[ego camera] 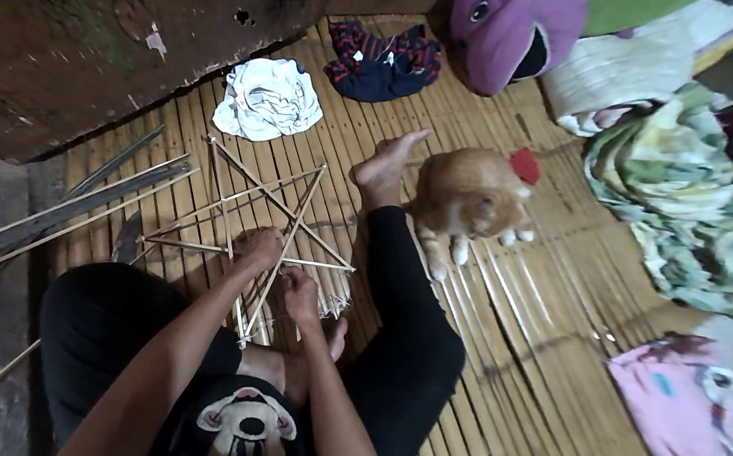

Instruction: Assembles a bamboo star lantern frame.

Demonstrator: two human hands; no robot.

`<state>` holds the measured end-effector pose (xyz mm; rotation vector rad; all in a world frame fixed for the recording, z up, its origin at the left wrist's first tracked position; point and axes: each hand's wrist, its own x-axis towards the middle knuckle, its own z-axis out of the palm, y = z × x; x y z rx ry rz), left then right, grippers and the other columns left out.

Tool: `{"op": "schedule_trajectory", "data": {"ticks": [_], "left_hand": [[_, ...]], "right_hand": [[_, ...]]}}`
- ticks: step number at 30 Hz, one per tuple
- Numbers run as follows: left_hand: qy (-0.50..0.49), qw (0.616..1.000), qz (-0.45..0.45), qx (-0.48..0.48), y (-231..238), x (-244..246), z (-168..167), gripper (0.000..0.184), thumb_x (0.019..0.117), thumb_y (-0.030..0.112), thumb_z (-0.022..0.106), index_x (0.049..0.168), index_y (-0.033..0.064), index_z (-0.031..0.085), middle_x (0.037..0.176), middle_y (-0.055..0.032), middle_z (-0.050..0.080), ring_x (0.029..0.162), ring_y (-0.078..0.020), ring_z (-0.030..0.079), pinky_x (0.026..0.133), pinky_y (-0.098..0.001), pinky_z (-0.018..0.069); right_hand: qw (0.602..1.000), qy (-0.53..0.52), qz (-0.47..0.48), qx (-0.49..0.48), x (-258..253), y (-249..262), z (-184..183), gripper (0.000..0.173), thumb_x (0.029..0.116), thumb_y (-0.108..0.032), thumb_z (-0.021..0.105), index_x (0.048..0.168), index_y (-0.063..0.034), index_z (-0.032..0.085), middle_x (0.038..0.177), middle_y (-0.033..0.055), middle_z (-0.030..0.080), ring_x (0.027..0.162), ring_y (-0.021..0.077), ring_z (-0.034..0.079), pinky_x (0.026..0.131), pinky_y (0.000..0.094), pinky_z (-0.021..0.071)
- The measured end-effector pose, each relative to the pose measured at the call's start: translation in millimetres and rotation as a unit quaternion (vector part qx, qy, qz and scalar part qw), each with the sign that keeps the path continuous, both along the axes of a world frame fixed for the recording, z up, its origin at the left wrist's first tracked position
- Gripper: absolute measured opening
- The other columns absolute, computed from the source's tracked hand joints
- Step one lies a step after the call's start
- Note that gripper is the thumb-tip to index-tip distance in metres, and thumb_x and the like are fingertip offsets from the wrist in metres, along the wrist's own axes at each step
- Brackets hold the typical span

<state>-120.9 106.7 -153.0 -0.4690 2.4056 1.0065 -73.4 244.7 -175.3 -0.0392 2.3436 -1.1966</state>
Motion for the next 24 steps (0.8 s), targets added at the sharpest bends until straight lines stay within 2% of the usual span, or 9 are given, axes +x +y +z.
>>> {"op": "schedule_trajectory", "data": {"ticks": [8,12,16,20,24], "left_hand": [[-0.012,1.000,0.013,0.006,1,-1,-2,0.030,0.1100,0.019,0.045,0.126,0.0011,0.064,0.123,-0.0244,0.066,0.119,-0.0414,0.061,0.101,-0.0617,0.0454],[-0.030,0.999,0.025,-0.008,2,-5,-3,0.031,0.1101,0.019,0.044,0.125,0.0021,0.065,0.121,-0.0221,0.067,0.120,-0.0408,0.061,0.102,-0.0633,0.0441],[-0.028,0.999,0.043,-0.012,3,-8,-1,0.030,0.1099,0.019,0.044,0.120,-0.0002,0.066,0.116,-0.0228,0.068,0.116,-0.0402,0.063,0.100,-0.0615,0.0457],[-0.027,0.998,0.058,-0.015,4,-6,-4,0.030,0.1091,0.020,0.046,0.122,0.0014,0.066,0.120,-0.0230,0.067,0.120,-0.0413,0.060,0.103,-0.0649,0.0418],[-0.013,0.997,0.070,-0.012,2,-4,-8,0.030,0.1093,0.020,0.046,0.122,0.0025,0.066,0.117,-0.0213,0.069,0.117,-0.0396,0.063,0.102,-0.0627,0.0443]], "right_hand": [[0.999,0.000,0.026,0.021,-2,-1,-2,0.024,0.1036,-0.005,0.053,0.119,-0.0004,0.071,0.106,0.0164,0.073,0.096,0.0251,0.070,0.091,0.0425,0.0542],[0.999,0.007,0.041,0.031,-1,0,0,0.023,0.1032,-0.005,0.052,0.117,-0.0014,0.071,0.102,0.0155,0.073,0.093,0.0259,0.070,0.089,0.0439,0.0543],[0.998,0.016,0.049,0.042,0,0,6,0.024,0.1034,-0.006,0.052,0.116,-0.0022,0.072,0.105,0.0160,0.074,0.098,0.0279,0.071,0.092,0.0460,0.0541],[0.996,0.042,0.062,0.055,0,5,13,0.025,0.1033,-0.006,0.051,0.116,-0.0004,0.072,0.109,0.0174,0.073,0.102,0.0301,0.071,0.094,0.0476,0.0538],[0.993,0.040,0.091,0.068,-3,11,26,0.027,0.1037,-0.005,0.049,0.119,0.0002,0.071,0.114,0.0187,0.072,0.108,0.0313,0.069,0.099,0.0470,0.0520]]}}
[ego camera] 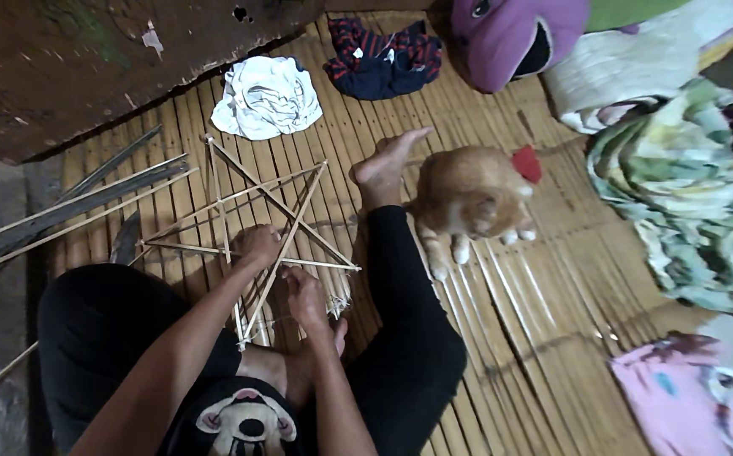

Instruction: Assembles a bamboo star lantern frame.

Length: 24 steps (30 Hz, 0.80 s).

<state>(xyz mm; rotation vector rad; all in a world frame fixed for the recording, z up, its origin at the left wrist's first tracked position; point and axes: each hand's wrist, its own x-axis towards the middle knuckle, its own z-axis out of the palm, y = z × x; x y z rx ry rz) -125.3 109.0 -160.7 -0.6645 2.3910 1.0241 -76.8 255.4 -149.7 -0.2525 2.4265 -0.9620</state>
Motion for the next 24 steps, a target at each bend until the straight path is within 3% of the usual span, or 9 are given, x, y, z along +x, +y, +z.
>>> {"op": "schedule_trajectory", "data": {"ticks": [5,7,11,15,20,24], "left_hand": [[0.032,0.998,0.000,0.048,-3,3,-6,0.029,0.1094,0.019,0.046,0.119,0.0027,0.068,0.107,-0.0184,0.070,0.103,-0.0333,0.068,0.095,-0.0561,0.0512],[0.036,0.997,0.000,0.067,-4,6,-6,0.027,0.1092,0.018,0.047,0.119,0.0028,0.067,0.106,-0.0167,0.071,0.100,-0.0304,0.069,0.094,-0.0530,0.0525],[0.045,0.996,0.004,0.080,-5,9,-9,0.026,0.1090,0.017,0.048,0.118,0.0024,0.067,0.103,-0.0156,0.070,0.096,-0.0280,0.069,0.092,-0.0503,0.0531],[0.047,0.995,-0.002,0.091,-7,9,-13,0.025,0.1080,0.015,0.049,0.117,0.0005,0.067,0.104,-0.0166,0.070,0.097,-0.0280,0.068,0.093,-0.0485,0.0538],[0.014,0.997,-0.032,0.070,-6,7,-14,0.028,0.1085,0.019,0.048,0.118,0.0006,0.067,0.110,-0.0194,0.069,0.105,-0.0327,0.067,0.098,-0.0539,0.0507],[0.017,0.996,-0.035,0.074,-6,7,-15,0.028,0.1088,0.018,0.047,0.118,-0.0004,0.066,0.109,-0.0197,0.069,0.103,-0.0320,0.068,0.096,-0.0522,0.0516]], "right_hand": [[0.999,0.038,-0.008,-0.035,0,4,-7,0.022,0.0997,-0.003,0.054,0.110,0.0018,0.073,0.109,0.0186,0.072,0.104,0.0301,0.069,0.096,0.0456,0.0537],[0.996,0.056,-0.014,-0.074,1,5,-15,0.020,0.0971,-0.003,0.056,0.106,0.0032,0.074,0.113,0.0193,0.070,0.105,0.0297,0.068,0.095,0.0444,0.0543],[0.988,0.013,-0.046,-0.147,-2,8,-25,0.020,0.0965,-0.001,0.054,0.103,0.0056,0.071,0.117,0.0190,0.070,0.109,0.0240,0.067,0.096,0.0397,0.0531],[0.979,-0.023,-0.079,-0.185,-2,10,-30,0.016,0.0966,-0.001,0.054,0.100,0.0056,0.069,0.107,0.0156,0.071,0.099,0.0164,0.067,0.088,0.0335,0.0537],[0.977,-0.029,-0.077,-0.197,-2,12,-32,0.016,0.0964,-0.001,0.054,0.097,0.0052,0.068,0.116,0.0171,0.071,0.107,0.0166,0.067,0.092,0.0329,0.0537],[0.976,-0.031,-0.073,-0.201,-2,13,-35,0.015,0.0953,0.000,0.054,0.095,0.0060,0.067,0.118,0.0176,0.070,0.109,0.0165,0.067,0.093,0.0324,0.0536]]}}
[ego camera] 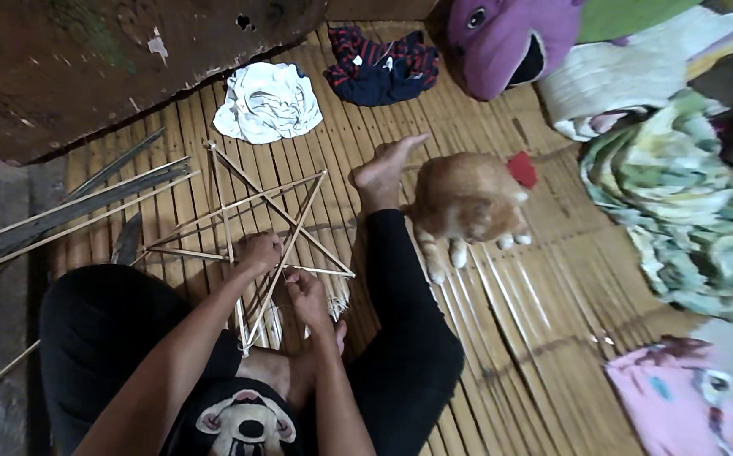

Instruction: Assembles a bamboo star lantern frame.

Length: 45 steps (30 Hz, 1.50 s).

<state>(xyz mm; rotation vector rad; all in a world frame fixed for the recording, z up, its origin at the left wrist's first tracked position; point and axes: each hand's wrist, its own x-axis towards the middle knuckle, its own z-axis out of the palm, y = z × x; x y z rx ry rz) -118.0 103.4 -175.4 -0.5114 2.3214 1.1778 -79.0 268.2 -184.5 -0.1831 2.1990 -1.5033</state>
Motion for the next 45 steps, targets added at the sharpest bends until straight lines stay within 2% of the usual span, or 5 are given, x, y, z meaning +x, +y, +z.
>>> {"op": "schedule_trajectory", "data": {"ticks": [4,9,28,34,45], "left_hand": [[0.006,1.000,-0.006,0.003,-1,-1,-3,0.027,0.1084,0.017,0.048,0.117,-0.0010,0.066,0.108,-0.0208,0.069,0.103,-0.0337,0.067,0.096,-0.0543,0.0509],[0.001,1.000,-0.008,0.010,-2,0,-4,0.030,0.1099,0.018,0.045,0.121,-0.0013,0.064,0.110,-0.0214,0.069,0.104,-0.0348,0.067,0.096,-0.0545,0.0512],[-0.015,0.999,0.022,0.025,6,3,-1,0.031,0.1110,0.019,0.043,0.123,-0.0008,0.063,0.112,-0.0189,0.068,0.105,-0.0300,0.067,0.097,-0.0489,0.0514],[0.022,1.000,0.011,0.014,4,9,1,0.029,0.1097,0.020,0.046,0.120,0.0022,0.066,0.111,-0.0208,0.069,0.104,-0.0358,0.066,0.094,-0.0585,0.0496],[0.067,0.994,0.034,0.075,0,21,14,0.026,0.1106,0.014,0.044,0.113,-0.0015,0.064,0.098,-0.0147,0.067,0.089,-0.0244,0.064,0.085,-0.0439,0.0526]], "right_hand": [[1.000,-0.005,-0.003,-0.010,0,1,-2,0.013,0.0935,0.001,0.054,0.093,0.0050,0.067,0.117,0.0161,0.070,0.104,0.0142,0.066,0.088,0.0306,0.0538],[0.999,-0.008,-0.009,-0.030,-1,1,-5,0.013,0.0922,0.002,0.052,0.089,0.0052,0.065,0.118,0.0171,0.070,0.113,0.0162,0.066,0.094,0.0328,0.0532],[0.997,-0.019,-0.036,-0.063,-1,4,-4,0.015,0.0896,0.002,0.051,0.079,0.0024,0.061,0.111,0.0115,0.071,0.097,0.0068,0.063,0.080,0.0257,0.0508],[0.997,-0.016,-0.022,-0.066,-1,6,-2,0.014,0.0895,0.002,0.050,0.082,0.0038,0.061,0.106,0.0107,0.070,0.093,0.0053,0.062,0.079,0.0246,0.0498],[0.987,-0.007,-0.007,-0.163,0,13,2,0.021,0.0876,0.002,0.044,0.081,0.0041,0.064,0.105,0.0086,0.071,0.098,0.0016,0.062,0.086,0.0218,0.0490]]}}
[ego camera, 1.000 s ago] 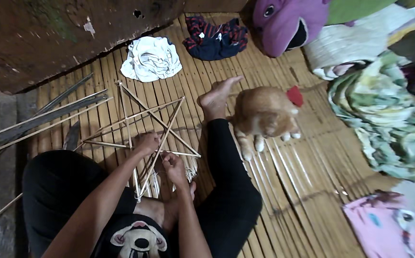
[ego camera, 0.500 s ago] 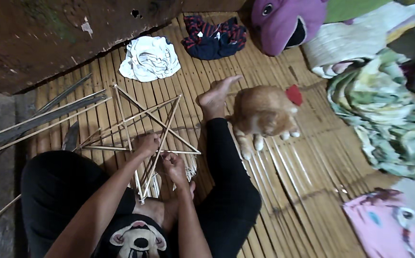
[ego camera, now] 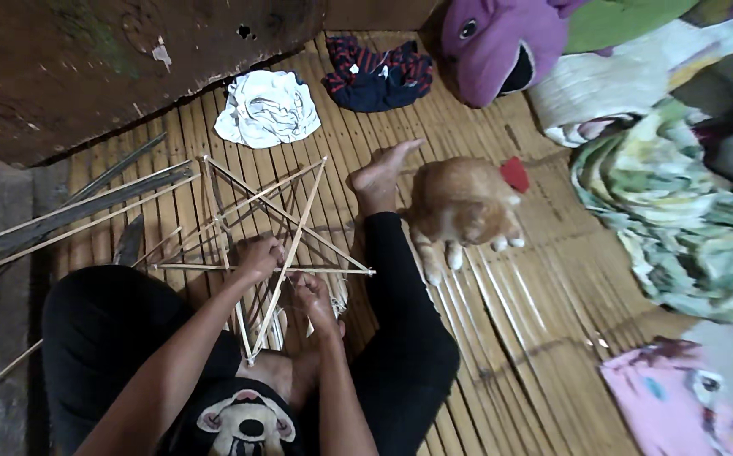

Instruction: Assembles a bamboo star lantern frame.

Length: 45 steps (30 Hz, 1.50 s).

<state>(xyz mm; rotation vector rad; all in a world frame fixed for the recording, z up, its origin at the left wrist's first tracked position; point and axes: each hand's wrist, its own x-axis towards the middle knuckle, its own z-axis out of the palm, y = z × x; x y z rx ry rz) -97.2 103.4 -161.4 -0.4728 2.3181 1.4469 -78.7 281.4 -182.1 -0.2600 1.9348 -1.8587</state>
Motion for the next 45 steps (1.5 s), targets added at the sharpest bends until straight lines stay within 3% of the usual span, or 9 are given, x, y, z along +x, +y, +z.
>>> {"op": "schedule_trajectory", "data": {"ticks": [8,16,21,26,31,39,41,43,45], "left_hand": [[-0.014,1.000,-0.007,0.020,0,0,-3,0.030,0.1124,0.019,0.040,0.119,-0.0011,0.062,0.099,-0.0141,0.066,0.085,-0.0214,0.062,0.080,-0.0397,0.0518],[-0.038,0.999,-0.017,0.029,4,-2,1,0.031,0.1127,0.015,0.038,0.121,-0.0050,0.060,0.102,-0.0171,0.066,0.088,-0.0224,0.063,0.084,-0.0396,0.0524],[-0.036,0.999,0.018,0.024,1,-3,-1,0.030,0.1120,0.015,0.040,0.122,-0.0028,0.062,0.105,-0.0165,0.067,0.092,-0.0233,0.065,0.086,-0.0414,0.0534],[-0.026,0.999,0.024,0.019,6,0,1,0.028,0.1114,0.014,0.042,0.120,-0.0028,0.062,0.102,-0.0153,0.067,0.091,-0.0236,0.065,0.087,-0.0419,0.0531],[-0.035,0.998,0.035,0.043,8,2,4,0.027,0.1116,0.013,0.040,0.119,-0.0037,0.060,0.100,-0.0147,0.065,0.087,-0.0209,0.063,0.083,-0.0388,0.0529],[-0.040,0.996,0.061,0.051,9,1,2,0.030,0.1118,0.014,0.040,0.124,-0.0038,0.060,0.106,-0.0170,0.067,0.096,-0.0233,0.065,0.091,-0.0412,0.0522],[-0.047,0.995,0.063,0.058,8,0,0,0.032,0.1119,0.016,0.040,0.128,-0.0045,0.059,0.109,-0.0187,0.067,0.098,-0.0248,0.066,0.093,-0.0419,0.0526],[-0.052,0.995,0.061,0.058,9,-1,0,0.031,0.1119,0.016,0.040,0.127,-0.0042,0.059,0.109,-0.0187,0.067,0.097,-0.0243,0.066,0.092,-0.0416,0.0522],[-0.058,0.995,0.060,0.061,8,-2,-1,0.032,0.1118,0.016,0.041,0.129,-0.0049,0.058,0.114,-0.0213,0.065,0.101,-0.0271,0.065,0.095,-0.0441,0.0515]], "right_hand": [[0.999,-0.008,0.000,-0.041,-2,3,-10,0.021,0.0868,0.002,0.044,0.074,0.0002,0.061,0.102,0.0067,0.072,0.101,0.0037,0.063,0.091,0.0242,0.0500],[1.000,-0.002,-0.006,0.000,1,7,-3,0.022,0.0863,0.001,0.045,0.074,0.0009,0.063,0.100,0.0063,0.072,0.099,0.0020,0.063,0.088,0.0228,0.0498],[0.998,0.010,-0.015,0.054,8,11,6,0.013,0.0867,-0.001,0.052,0.081,0.0001,0.064,0.091,0.0043,0.068,0.088,0.0066,0.064,0.080,0.0259,0.0532],[0.997,-0.022,-0.072,-0.016,11,5,17,0.020,0.0922,0.003,0.043,0.085,0.0007,0.061,0.076,0.0006,0.066,0.070,0.0078,0.065,0.071,0.0268,0.0575],[0.994,-0.023,-0.108,-0.026,7,5,14,0.016,0.0943,0.000,0.049,0.086,-0.0029,0.062,0.066,-0.0076,0.052,0.053,-0.0021,0.043,0.052,0.0162,0.0371],[0.994,-0.014,-0.098,0.033,9,10,20,0.007,0.0950,0.001,0.060,0.093,0.0026,0.067,0.065,-0.0062,0.054,0.050,-0.0034,0.041,0.048,0.0150,0.0357],[0.995,-0.003,-0.103,0.007,10,9,20,0.009,0.0951,0.002,0.058,0.093,0.0021,0.067,0.079,-0.0021,0.063,0.063,-0.0011,0.053,0.058,0.0165,0.0466],[0.994,-0.010,-0.098,-0.050,8,7,17,0.015,0.0954,0.001,0.052,0.093,0.0019,0.066,0.108,0.0082,0.072,0.091,0.0075,0.067,0.073,0.0229,0.0557],[0.986,-0.050,-0.110,-0.118,7,2,12,0.020,0.0988,0.000,0.044,0.094,0.0004,0.064,0.117,0.0131,0.074,0.094,0.0117,0.071,0.069,0.0238,0.0560]]}}
